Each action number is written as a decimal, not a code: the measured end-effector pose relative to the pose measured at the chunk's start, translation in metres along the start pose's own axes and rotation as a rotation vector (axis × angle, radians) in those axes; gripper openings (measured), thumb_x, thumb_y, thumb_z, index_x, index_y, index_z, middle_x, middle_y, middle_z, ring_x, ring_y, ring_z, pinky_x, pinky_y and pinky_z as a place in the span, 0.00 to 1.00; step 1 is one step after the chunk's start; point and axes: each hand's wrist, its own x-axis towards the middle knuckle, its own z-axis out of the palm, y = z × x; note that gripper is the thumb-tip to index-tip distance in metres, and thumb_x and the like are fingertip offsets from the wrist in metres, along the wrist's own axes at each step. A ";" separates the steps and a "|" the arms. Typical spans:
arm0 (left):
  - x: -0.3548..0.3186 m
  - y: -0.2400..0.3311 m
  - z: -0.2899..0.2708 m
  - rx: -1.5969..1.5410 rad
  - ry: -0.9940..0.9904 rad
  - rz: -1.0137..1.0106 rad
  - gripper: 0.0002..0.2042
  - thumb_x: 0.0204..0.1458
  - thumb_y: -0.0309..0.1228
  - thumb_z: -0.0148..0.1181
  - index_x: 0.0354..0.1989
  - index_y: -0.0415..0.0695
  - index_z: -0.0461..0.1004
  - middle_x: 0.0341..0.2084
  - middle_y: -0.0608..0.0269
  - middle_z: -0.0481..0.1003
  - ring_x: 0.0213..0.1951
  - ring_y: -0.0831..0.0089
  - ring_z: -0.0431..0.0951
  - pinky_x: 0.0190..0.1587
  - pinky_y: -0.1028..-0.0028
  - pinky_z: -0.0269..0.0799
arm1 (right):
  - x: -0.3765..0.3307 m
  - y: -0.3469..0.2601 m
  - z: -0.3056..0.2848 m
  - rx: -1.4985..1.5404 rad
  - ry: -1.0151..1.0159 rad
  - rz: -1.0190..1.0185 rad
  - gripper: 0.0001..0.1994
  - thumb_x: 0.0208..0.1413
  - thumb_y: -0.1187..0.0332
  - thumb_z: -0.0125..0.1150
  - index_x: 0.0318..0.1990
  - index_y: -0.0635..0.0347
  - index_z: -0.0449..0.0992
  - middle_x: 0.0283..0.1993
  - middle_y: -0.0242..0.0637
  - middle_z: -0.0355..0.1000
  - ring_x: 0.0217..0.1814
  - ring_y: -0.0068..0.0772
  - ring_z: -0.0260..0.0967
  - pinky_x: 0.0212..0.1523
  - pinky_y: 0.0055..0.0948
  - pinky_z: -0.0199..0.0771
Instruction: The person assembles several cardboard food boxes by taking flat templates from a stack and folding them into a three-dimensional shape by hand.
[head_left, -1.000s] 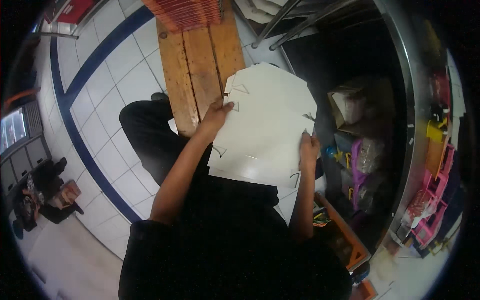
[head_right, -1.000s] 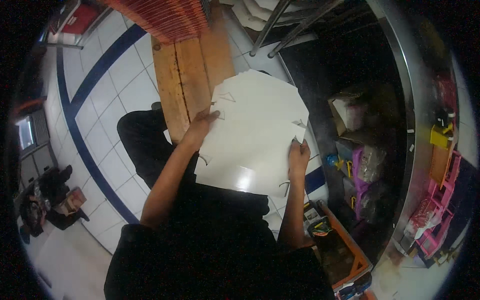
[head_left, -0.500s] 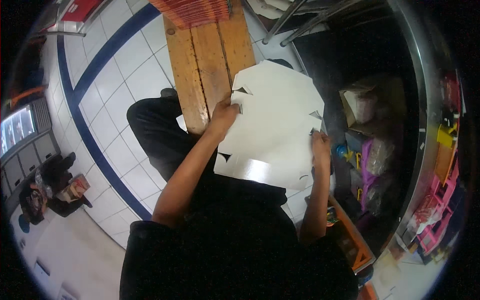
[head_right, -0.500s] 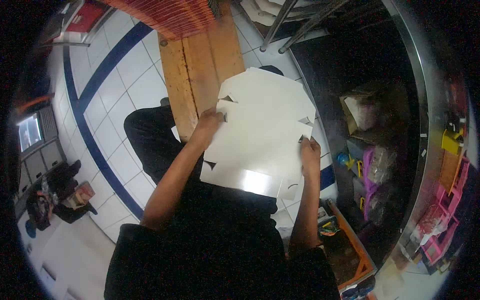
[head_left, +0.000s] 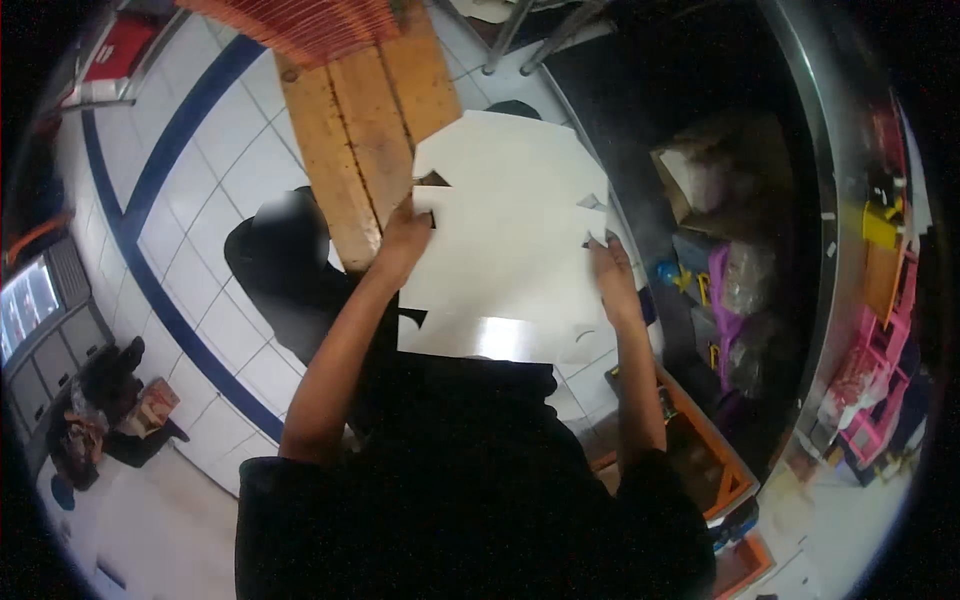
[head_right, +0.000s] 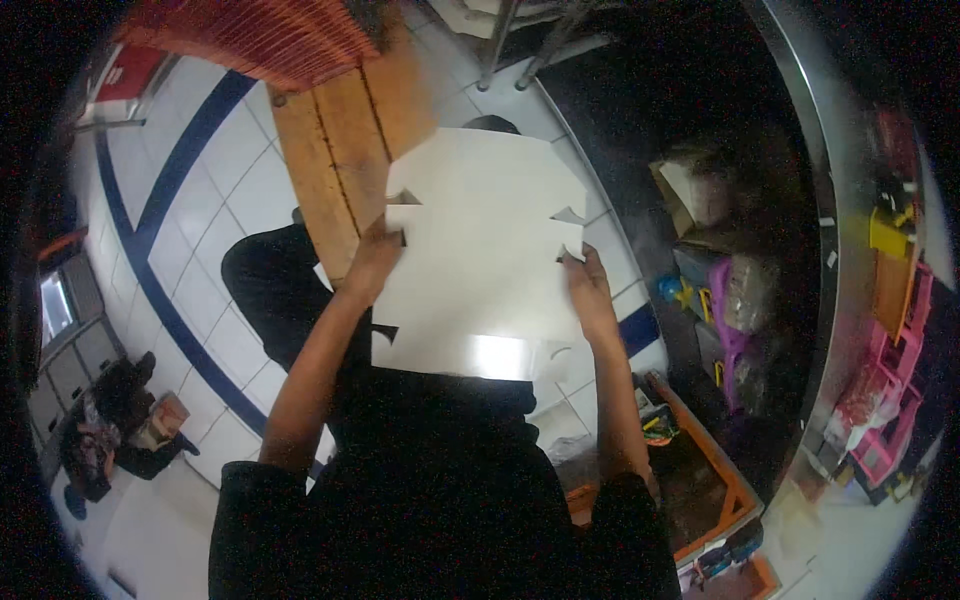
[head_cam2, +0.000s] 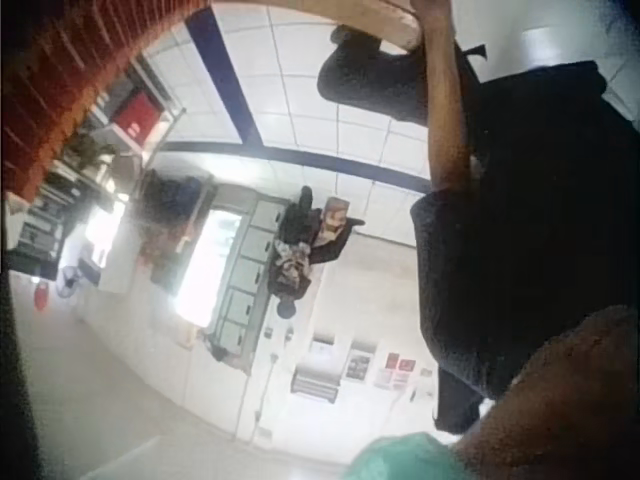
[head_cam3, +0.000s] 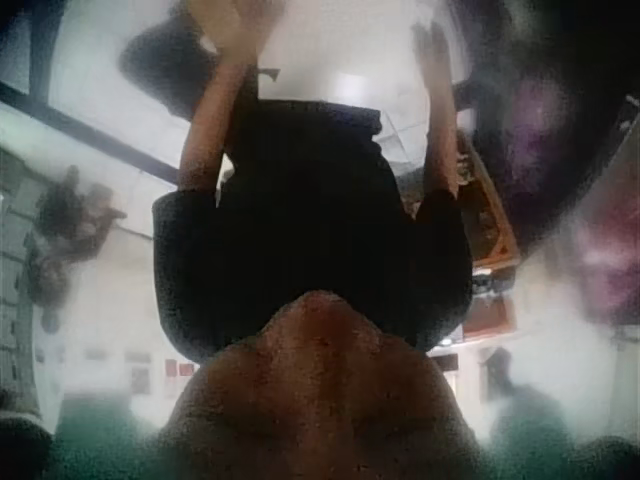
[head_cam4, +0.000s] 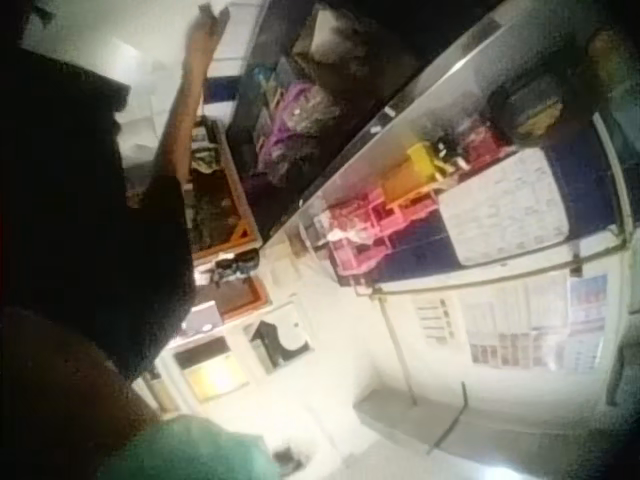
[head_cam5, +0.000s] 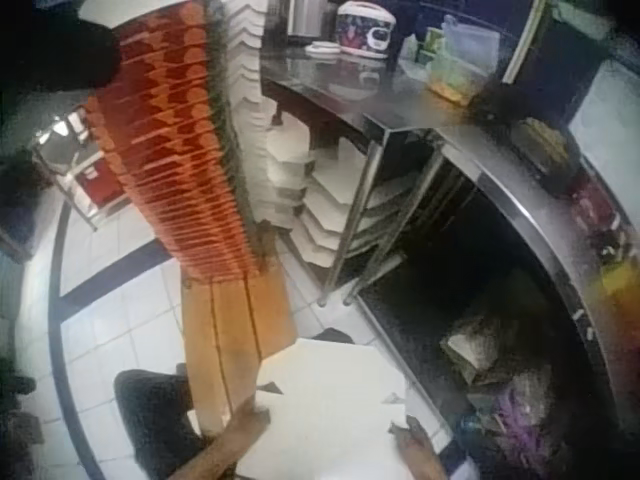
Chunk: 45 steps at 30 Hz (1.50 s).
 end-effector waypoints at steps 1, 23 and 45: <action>-0.003 0.008 0.003 0.127 0.026 0.055 0.27 0.58 0.18 0.41 0.69 0.36 0.63 0.58 0.53 0.75 0.58 0.66 0.75 0.62 0.69 0.69 | -0.011 -0.004 -0.007 -0.152 -0.025 -0.099 0.25 0.63 0.71 0.47 0.67 0.66 0.64 0.49 0.41 0.76 0.47 0.31 0.72 0.50 0.31 0.73; -0.033 0.045 -0.051 1.430 -0.290 0.940 0.31 0.45 0.23 0.63 0.63 0.39 0.70 0.60 0.47 0.73 0.67 0.51 0.68 0.70 0.55 0.65 | -0.010 -0.034 -0.034 -1.165 -0.555 -1.061 0.26 0.58 0.76 0.55 0.66 0.57 0.72 0.74 0.39 0.64 0.77 0.38 0.59 0.77 0.42 0.61; 0.075 0.077 -0.027 0.774 -0.457 0.018 0.33 0.59 0.45 0.68 0.68 0.41 0.65 0.59 0.52 0.75 0.60 0.61 0.75 0.64 0.63 0.68 | 0.055 -0.062 -0.024 -0.303 -0.420 -0.164 0.25 0.56 0.59 0.76 0.57 0.63 0.77 0.50 0.39 0.80 0.54 0.30 0.75 0.57 0.32 0.75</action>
